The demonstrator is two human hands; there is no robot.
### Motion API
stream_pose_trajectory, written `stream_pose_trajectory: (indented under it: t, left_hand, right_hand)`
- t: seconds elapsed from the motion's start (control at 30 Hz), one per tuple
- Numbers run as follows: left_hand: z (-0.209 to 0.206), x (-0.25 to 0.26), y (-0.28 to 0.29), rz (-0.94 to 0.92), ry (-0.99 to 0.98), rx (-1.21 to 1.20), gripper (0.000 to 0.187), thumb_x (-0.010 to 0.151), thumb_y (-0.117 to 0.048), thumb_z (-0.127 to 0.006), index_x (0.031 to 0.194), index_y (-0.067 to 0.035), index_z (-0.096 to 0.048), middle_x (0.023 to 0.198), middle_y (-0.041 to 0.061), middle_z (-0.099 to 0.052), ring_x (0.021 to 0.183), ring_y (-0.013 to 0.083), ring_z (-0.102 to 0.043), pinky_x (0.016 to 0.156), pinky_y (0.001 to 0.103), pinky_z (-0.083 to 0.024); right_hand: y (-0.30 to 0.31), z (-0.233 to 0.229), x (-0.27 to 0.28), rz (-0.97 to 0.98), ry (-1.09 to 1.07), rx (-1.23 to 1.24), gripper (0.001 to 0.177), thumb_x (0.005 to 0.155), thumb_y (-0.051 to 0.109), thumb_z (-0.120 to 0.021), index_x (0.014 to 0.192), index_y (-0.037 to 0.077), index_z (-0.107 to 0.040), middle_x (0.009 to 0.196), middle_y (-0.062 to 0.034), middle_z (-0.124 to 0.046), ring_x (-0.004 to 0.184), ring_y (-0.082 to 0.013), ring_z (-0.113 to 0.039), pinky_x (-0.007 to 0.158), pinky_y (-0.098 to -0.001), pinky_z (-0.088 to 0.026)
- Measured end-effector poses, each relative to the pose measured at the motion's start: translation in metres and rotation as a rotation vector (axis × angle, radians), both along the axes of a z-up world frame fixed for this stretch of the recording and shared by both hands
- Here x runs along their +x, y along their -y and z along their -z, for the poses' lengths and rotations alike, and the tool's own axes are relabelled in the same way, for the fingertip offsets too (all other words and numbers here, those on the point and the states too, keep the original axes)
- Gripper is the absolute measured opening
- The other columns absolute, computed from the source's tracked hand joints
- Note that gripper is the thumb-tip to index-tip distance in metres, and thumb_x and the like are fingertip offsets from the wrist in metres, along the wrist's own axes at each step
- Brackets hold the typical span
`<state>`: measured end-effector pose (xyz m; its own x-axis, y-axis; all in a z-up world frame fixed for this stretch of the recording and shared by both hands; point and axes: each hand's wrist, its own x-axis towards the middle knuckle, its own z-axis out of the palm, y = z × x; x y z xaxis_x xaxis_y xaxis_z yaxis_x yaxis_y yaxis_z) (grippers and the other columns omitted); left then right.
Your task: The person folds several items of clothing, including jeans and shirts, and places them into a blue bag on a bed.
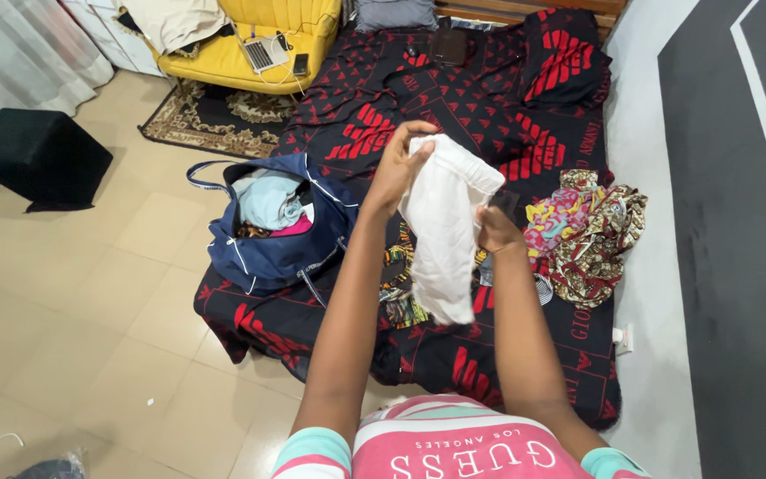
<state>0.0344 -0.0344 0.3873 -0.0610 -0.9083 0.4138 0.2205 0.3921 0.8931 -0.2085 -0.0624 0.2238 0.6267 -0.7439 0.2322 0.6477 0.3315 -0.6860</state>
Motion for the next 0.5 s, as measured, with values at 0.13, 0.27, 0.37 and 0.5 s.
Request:
stream_pose_trajectory:
  t: [0.13, 0.27, 0.37, 0.5]
  left_hand:
    - [0.035, -0.014, 0.015, -0.604, 0.281, -0.064, 0.046, 0.093, -0.019, -0.075, 0.132, -0.007, -0.054, 0.122, 0.014, -0.061, 0.115, 0.0263, -0.058, 0.097, 0.036, -0.047]
    - [0.064, -0.02, -0.008, -0.665, 0.545, -0.146, 0.081, 0.093, -0.039, -0.079, 0.155, -0.009, -0.036, 0.159, 0.023, -0.031, 0.151, 0.0399, -0.029, 0.12, 0.056, -0.029]
    - [0.065, -0.027, -0.038, -0.441, 0.783, -0.114, 0.122, 0.071, -0.051, -0.088, 0.161, -0.01, -0.017, 0.169, 0.024, -0.007, 0.157, 0.0423, -0.002, 0.117, 0.071, -0.006]
    - [0.072, -0.051, -0.063, -0.253, 0.829, -0.133, 0.151, 0.05, -0.058, -0.094, 0.16, -0.009, -0.002, 0.168, 0.025, 0.005, 0.154, 0.0425, 0.011, 0.114, 0.072, 0.004]
  right_hand:
    - [-0.008, -0.016, 0.022, 0.201, -0.218, 0.026, 0.069, 0.096, 0.033, -0.07, 0.152, 0.002, -0.043, 0.148, -0.01, -0.053, 0.134, -0.0242, -0.054, 0.113, -0.043, -0.045]
    - [-0.014, -0.061, 0.022, 0.276, 0.022, 0.251, 0.06, 0.106, 0.037, -0.053, 0.15, -0.002, -0.046, 0.15, -0.0174, -0.055, 0.138, -0.0321, -0.054, 0.117, -0.0475, -0.043]
    - [-0.017, -0.088, 0.013, 0.439, 0.253, 0.263, 0.056, 0.107, 0.037, -0.048, 0.149, -0.001, -0.047, 0.152, -0.0172, -0.054, 0.142, -0.0346, -0.051, 0.122, -0.0518, -0.039]
    - [-0.03, -0.115, 0.021, 0.551, 0.445, 0.253, 0.054, 0.107, 0.037, -0.048, 0.147, 0.0, -0.048, 0.152, -0.0174, -0.054, 0.144, -0.0367, -0.049, 0.124, -0.0573, -0.037]
